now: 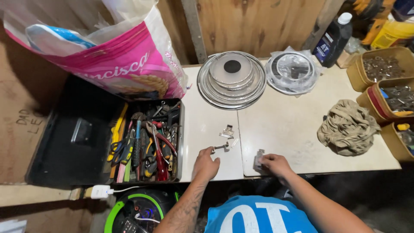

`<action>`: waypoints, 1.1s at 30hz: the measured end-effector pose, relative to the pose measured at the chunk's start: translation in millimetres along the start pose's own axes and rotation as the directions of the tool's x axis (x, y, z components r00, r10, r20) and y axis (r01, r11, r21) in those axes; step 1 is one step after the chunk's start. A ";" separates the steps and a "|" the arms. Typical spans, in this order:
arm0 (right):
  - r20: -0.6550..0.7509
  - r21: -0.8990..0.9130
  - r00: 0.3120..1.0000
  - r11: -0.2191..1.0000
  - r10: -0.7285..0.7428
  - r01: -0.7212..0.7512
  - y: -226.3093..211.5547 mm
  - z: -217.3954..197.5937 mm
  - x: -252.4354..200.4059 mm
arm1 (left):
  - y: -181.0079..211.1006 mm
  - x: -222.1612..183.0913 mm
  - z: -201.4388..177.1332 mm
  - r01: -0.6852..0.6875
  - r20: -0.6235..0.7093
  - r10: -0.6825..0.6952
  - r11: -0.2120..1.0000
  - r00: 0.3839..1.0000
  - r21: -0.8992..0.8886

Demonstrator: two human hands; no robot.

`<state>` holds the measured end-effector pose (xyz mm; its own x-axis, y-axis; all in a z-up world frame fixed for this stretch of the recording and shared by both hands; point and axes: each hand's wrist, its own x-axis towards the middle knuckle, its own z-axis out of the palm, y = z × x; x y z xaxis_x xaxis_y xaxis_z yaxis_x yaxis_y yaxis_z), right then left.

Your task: Sorting screws, hinges, and other small metal parts into various containers on a workbench

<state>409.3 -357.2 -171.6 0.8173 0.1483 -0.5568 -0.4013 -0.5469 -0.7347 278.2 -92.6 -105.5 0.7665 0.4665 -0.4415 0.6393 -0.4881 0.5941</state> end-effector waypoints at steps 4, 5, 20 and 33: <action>0.087 -0.119 0.994 0.990 -0.059 0.069 -12.7 1.5 6.3 | 4.4 2.5 8.0 0.023 -0.060 -0.021 0.999 0.998 0.037; 0.077 -0.158 0.997 0.987 -0.029 0.041 -16.7 0.4 3.9 | 6.7 -0.2 8.9 0.030 -0.072 -0.027 0.999 0.997 0.043; 0.157 -0.167 0.984 0.980 -0.081 0.107 -11.5 -120.6 -14.2 | 45.3 3.9 66.5 0.144 -0.205 -0.306 0.813 0.929 -0.564; 0.426 0.267 0.794 0.899 -0.434 0.347 -125.4 -199.3 -103.9 | 221.9 -104.1 64.0 0.309 0.401 0.245 0.340 0.883 -0.888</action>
<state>457.1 -468.2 55.6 0.6468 0.7059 -0.2886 -0.1873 -0.2197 -0.9574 344.2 -296.6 29.3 0.8578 -0.0037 -0.5140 0.3999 0.6331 0.6628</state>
